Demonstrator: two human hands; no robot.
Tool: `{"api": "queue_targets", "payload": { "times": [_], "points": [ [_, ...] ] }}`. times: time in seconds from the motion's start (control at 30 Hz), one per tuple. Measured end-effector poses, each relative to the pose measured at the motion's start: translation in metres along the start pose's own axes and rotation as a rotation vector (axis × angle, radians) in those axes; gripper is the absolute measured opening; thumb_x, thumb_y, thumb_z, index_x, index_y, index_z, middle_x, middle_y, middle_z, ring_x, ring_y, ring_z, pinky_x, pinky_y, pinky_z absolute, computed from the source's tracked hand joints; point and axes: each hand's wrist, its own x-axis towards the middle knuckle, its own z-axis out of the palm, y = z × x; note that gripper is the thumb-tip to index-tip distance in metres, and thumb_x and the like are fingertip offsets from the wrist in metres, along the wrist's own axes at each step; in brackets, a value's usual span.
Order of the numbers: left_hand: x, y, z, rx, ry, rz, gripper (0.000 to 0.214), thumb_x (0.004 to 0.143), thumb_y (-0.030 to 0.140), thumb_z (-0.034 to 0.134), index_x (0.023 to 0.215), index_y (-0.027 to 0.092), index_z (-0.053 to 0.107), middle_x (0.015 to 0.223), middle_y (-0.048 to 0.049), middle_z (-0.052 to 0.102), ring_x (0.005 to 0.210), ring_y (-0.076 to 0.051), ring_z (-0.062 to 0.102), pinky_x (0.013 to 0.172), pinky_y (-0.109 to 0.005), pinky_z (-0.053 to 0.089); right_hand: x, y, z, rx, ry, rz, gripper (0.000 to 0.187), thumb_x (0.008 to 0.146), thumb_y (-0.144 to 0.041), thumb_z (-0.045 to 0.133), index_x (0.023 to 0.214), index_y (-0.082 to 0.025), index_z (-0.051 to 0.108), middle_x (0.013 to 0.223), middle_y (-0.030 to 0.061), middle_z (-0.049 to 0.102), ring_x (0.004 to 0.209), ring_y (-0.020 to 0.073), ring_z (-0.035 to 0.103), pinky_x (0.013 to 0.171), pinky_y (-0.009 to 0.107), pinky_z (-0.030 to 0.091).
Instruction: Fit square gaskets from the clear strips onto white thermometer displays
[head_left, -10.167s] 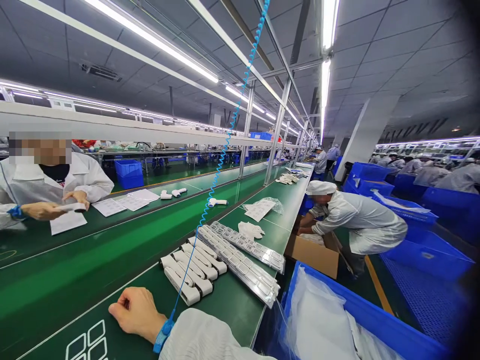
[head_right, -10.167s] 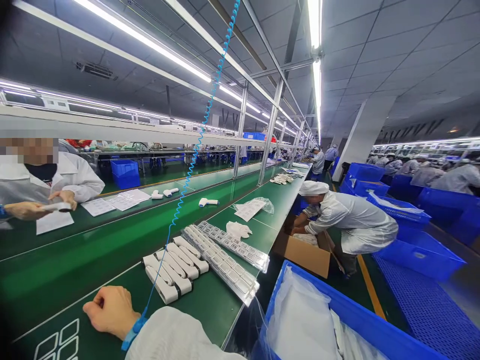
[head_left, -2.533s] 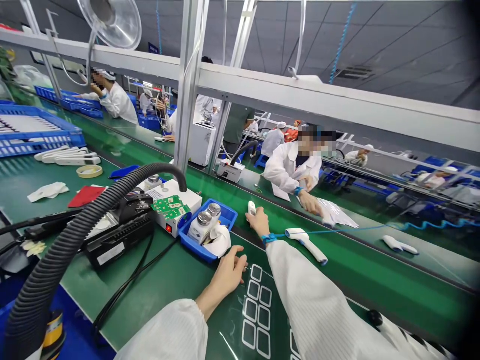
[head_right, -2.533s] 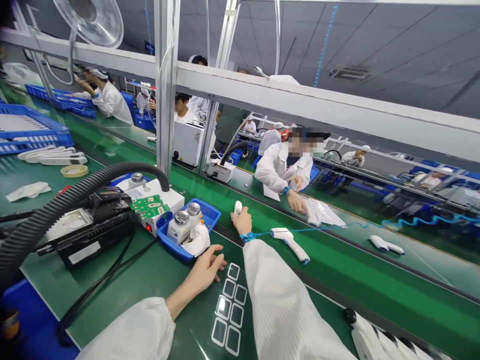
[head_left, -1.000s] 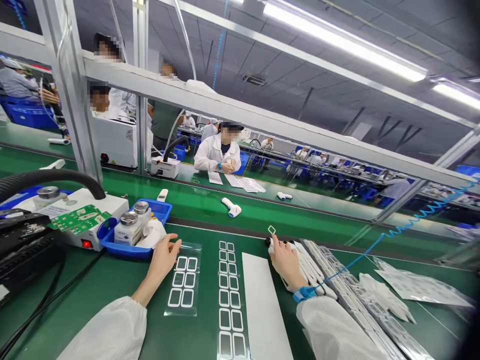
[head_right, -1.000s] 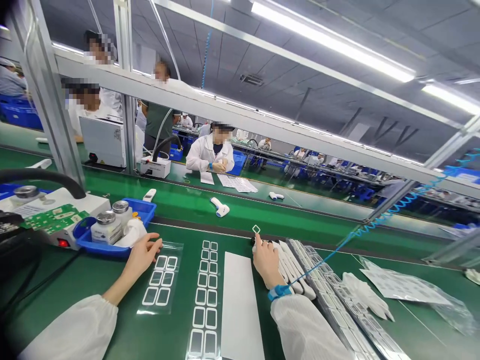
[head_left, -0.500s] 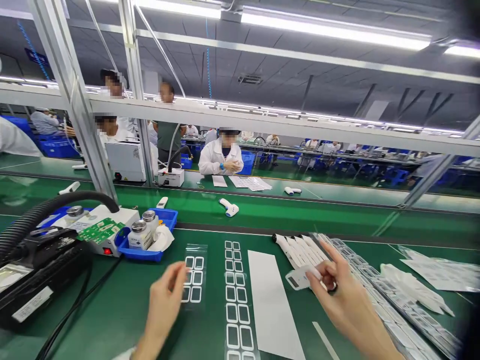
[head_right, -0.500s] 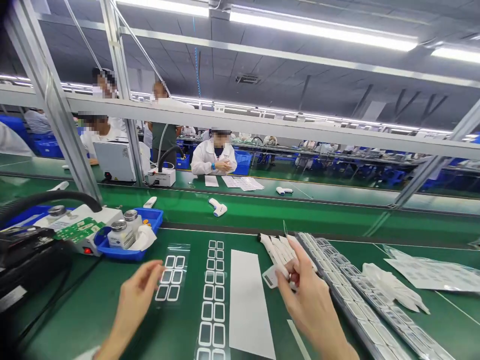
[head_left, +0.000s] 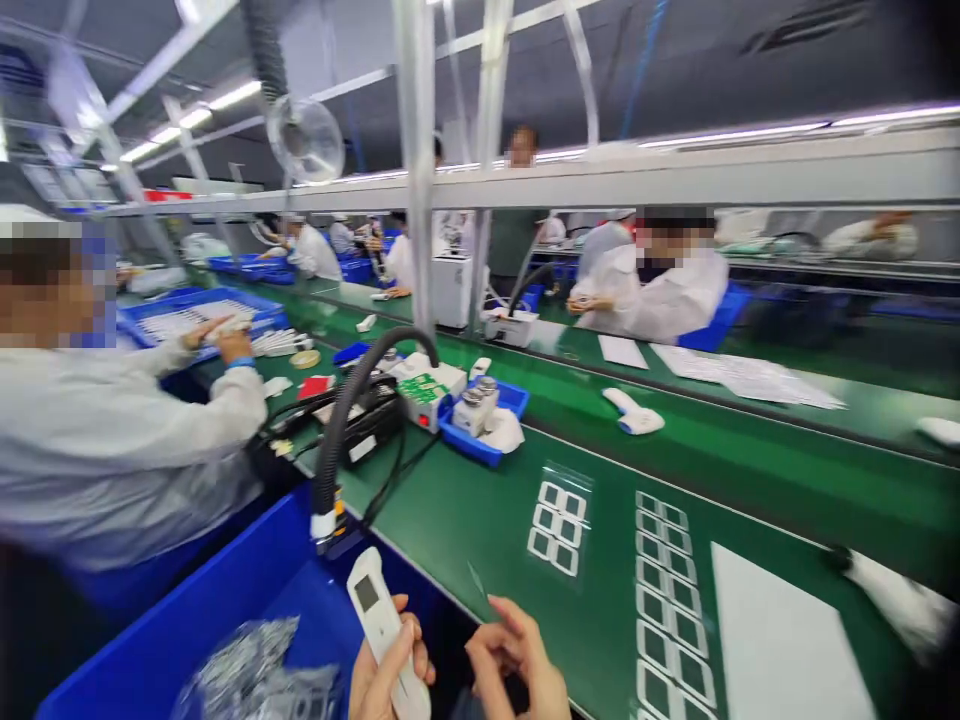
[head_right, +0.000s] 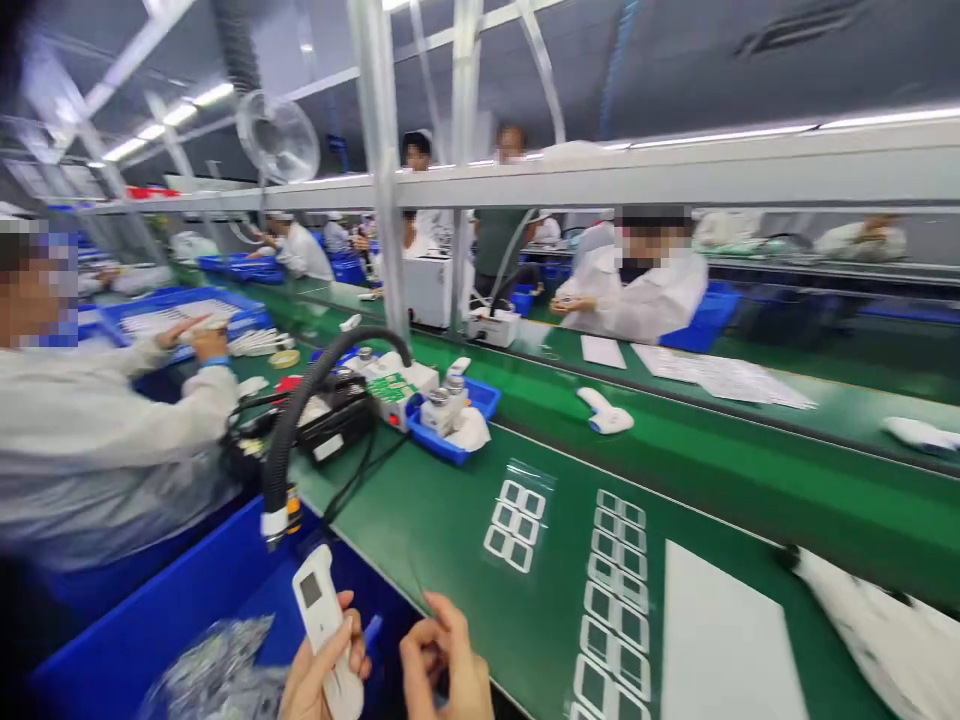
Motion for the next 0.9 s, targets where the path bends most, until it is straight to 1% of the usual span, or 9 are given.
{"api": "queue_targets", "payload": {
  "times": [0.07, 0.17, 0.23, 0.3, 0.4, 0.47, 0.57, 0.77, 0.9],
  "points": [
    [0.007, 0.023, -0.022, 0.098, 0.089, 0.120, 0.061, 0.055, 0.046, 0.091, 0.106, 0.026, 0.063, 0.071, 0.0043, 0.061, 0.043, -0.007, 0.048, 0.037, -0.019, 0.038, 0.020, 0.001, 0.027, 0.085, -0.083, 0.126, 0.037, 0.082, -0.056, 0.064, 0.093, -0.022, 0.064, 0.065, 0.0003, 0.062, 0.044, 0.0127, 0.054, 0.045, 0.025, 0.048],
    [0.021, 0.044, -0.054, 0.119, 0.188, 0.097, 0.062, 0.061, 0.068, 0.079, 0.095, 0.020, 0.060, 0.067, 0.0030, 0.059, 0.041, -0.008, 0.046, 0.036, -0.019, 0.034, 0.041, 0.009, 0.086, 0.159, -0.251, 0.348, 0.042, 0.072, -0.060, 0.070, 0.072, -0.019, 0.059, 0.051, -0.0034, 0.053, 0.039, 0.0098, 0.047, 0.037, 0.020, 0.038],
    [0.033, 0.051, -0.075, 0.065, 0.230, 0.066, 0.065, 0.063, 0.077, 0.071, 0.086, 0.017, 0.060, 0.067, 0.0005, 0.061, 0.044, -0.009, 0.050, 0.039, -0.021, 0.038, 0.044, 0.019, 0.131, 0.165, -0.329, 0.470, 0.041, 0.069, -0.057, 0.070, 0.067, -0.019, 0.056, 0.044, -0.0057, 0.048, 0.035, 0.0091, 0.044, 0.033, 0.018, 0.032],
    [0.045, 0.055, -0.094, 0.025, 0.272, 0.078, 0.064, 0.063, 0.075, 0.072, 0.085, 0.016, 0.060, 0.065, 0.0001, 0.061, 0.047, -0.011, 0.053, 0.042, -0.021, 0.042, 0.041, 0.028, 0.171, 0.157, -0.380, 0.525, 0.037, 0.070, -0.053, 0.068, 0.067, -0.020, 0.053, 0.043, -0.0063, 0.047, 0.034, 0.0103, 0.046, 0.032, 0.018, 0.033],
    [0.059, 0.055, -0.110, -0.004, 0.308, 0.076, 0.063, 0.061, 0.071, 0.077, 0.085, 0.015, 0.061, 0.060, 0.0005, 0.059, 0.048, -0.012, 0.055, 0.044, -0.021, 0.043, 0.032, 0.037, 0.207, 0.145, -0.432, 0.541, 0.030, 0.076, -0.048, 0.061, 0.072, -0.021, 0.050, 0.044, -0.0074, 0.046, 0.036, 0.0125, 0.051, 0.035, 0.021, 0.040],
    [0.063, 0.052, -0.111, -0.024, 0.294, 0.060, 0.063, 0.060, 0.072, 0.077, 0.081, 0.015, 0.060, 0.059, 0.0009, 0.058, 0.045, -0.011, 0.052, 0.043, -0.021, 0.042, 0.028, 0.040, 0.212, 0.135, -0.467, 0.530, 0.028, 0.080, -0.048, 0.058, 0.075, -0.022, 0.048, 0.043, -0.0086, 0.045, 0.035, 0.0133, 0.052, 0.035, 0.022, 0.042],
    [0.062, 0.043, -0.104, -0.047, 0.240, 0.032, 0.062, 0.064, 0.074, 0.073, 0.079, 0.016, 0.058, 0.058, 0.0021, 0.055, 0.043, -0.009, 0.047, 0.041, -0.020, 0.037, 0.026, 0.040, 0.200, 0.122, -0.504, 0.474, 0.026, 0.083, -0.048, 0.055, 0.081, -0.024, 0.045, 0.046, -0.0100, 0.044, 0.034, 0.0133, 0.051, 0.034, 0.021, 0.039],
    [0.058, 0.038, -0.096, -0.037, 0.204, -0.020, 0.063, 0.067, 0.071, 0.073, 0.091, 0.015, 0.060, 0.061, 0.0006, 0.059, 0.046, -0.011, 0.051, 0.043, -0.022, 0.039, 0.034, 0.037, 0.167, -0.004, -0.676, 0.020, 0.021, 0.097, -0.036, 0.036, 0.081, -0.024, 0.042, 0.060, -0.0071, 0.045, 0.042, 0.0109, 0.052, 0.043, 0.022, 0.042],
    [0.057, 0.046, -0.100, -0.008, 0.239, -0.011, 0.069, 0.062, 0.074, 0.074, 0.091, 0.013, 0.061, 0.062, -0.0016, 0.062, 0.046, -0.013, 0.053, 0.043, -0.023, 0.039, 0.038, 0.033, 0.174, -0.063, -0.674, -0.081, 0.020, 0.095, -0.030, 0.039, 0.078, -0.022, 0.045, 0.076, -0.0017, 0.052, 0.054, 0.0111, 0.053, 0.053, 0.023, 0.043]
  ]
}}
